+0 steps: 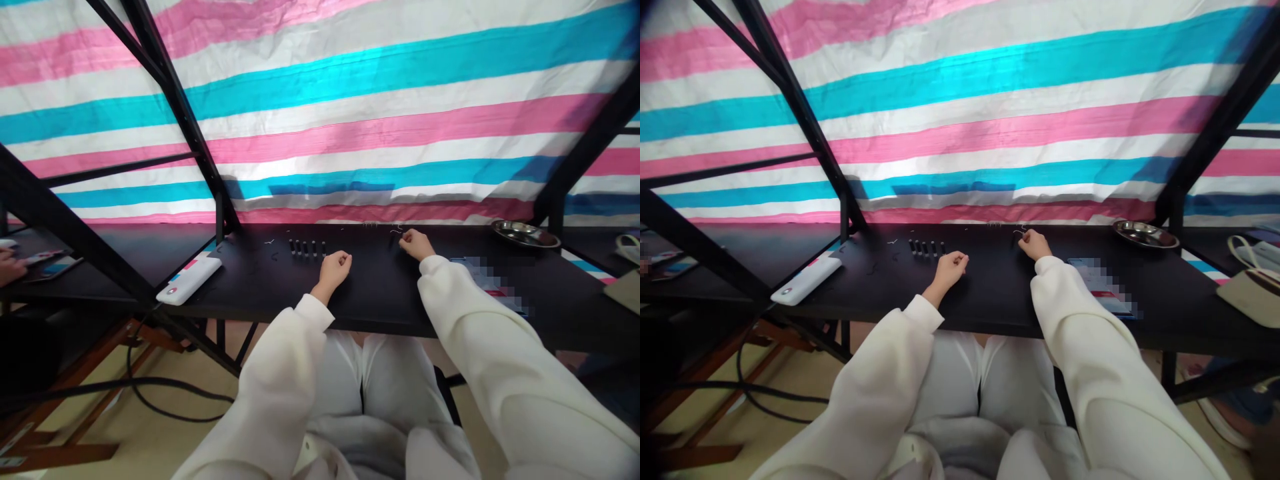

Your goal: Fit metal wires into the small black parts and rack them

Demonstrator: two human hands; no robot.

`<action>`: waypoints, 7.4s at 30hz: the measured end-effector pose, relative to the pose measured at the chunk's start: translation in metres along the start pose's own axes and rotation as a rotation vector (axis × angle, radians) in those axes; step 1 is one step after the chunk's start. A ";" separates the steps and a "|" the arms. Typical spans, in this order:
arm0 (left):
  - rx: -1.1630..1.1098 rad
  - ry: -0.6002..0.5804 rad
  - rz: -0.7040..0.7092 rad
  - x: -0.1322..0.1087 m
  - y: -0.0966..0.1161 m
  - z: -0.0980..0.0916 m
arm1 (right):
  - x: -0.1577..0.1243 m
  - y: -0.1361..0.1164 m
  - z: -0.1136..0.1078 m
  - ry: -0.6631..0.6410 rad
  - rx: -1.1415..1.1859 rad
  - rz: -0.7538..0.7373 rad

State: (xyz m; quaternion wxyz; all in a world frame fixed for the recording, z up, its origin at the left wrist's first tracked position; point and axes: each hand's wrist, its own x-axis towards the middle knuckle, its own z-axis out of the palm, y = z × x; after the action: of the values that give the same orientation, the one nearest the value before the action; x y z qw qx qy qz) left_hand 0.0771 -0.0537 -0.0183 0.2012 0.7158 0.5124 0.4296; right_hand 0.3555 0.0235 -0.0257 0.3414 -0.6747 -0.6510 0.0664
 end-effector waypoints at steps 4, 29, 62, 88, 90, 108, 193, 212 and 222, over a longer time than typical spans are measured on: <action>-0.024 -0.009 -0.020 0.000 0.001 0.000 | 0.002 0.001 0.000 -0.062 -0.044 -0.014; 0.013 0.001 -0.006 -0.002 0.000 0.000 | 0.014 -0.011 0.010 -0.143 -0.164 0.134; 0.153 0.323 -0.181 0.011 -0.009 -0.014 | -0.098 -0.099 0.008 0.196 0.520 -0.078; -0.626 -0.332 -0.171 0.004 0.011 -0.004 | -0.095 -0.102 0.015 -0.248 1.040 -0.086; -0.600 -0.319 -0.146 0.004 0.012 -0.003 | -0.096 -0.102 0.015 -0.230 1.066 -0.106; -0.400 -0.266 -0.011 0.003 0.004 0.009 | -0.096 -0.105 0.014 -0.238 1.066 -0.088; -0.440 -0.167 -0.036 -0.004 0.017 -0.004 | -0.089 -0.097 0.025 -0.110 0.495 -0.300; -0.115 -0.135 0.103 -0.006 0.004 0.000 | -0.012 -0.036 0.006 0.015 0.020 0.179; -0.082 -0.140 0.106 -0.006 0.005 -0.001 | -0.008 -0.032 0.012 0.000 -0.019 0.240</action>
State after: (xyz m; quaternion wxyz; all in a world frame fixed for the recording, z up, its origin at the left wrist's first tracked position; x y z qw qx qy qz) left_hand 0.0784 -0.0608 -0.0166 0.2425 0.7615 0.4404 0.4091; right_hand 0.3210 0.0176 -0.0201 0.3247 -0.7511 -0.5660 0.1005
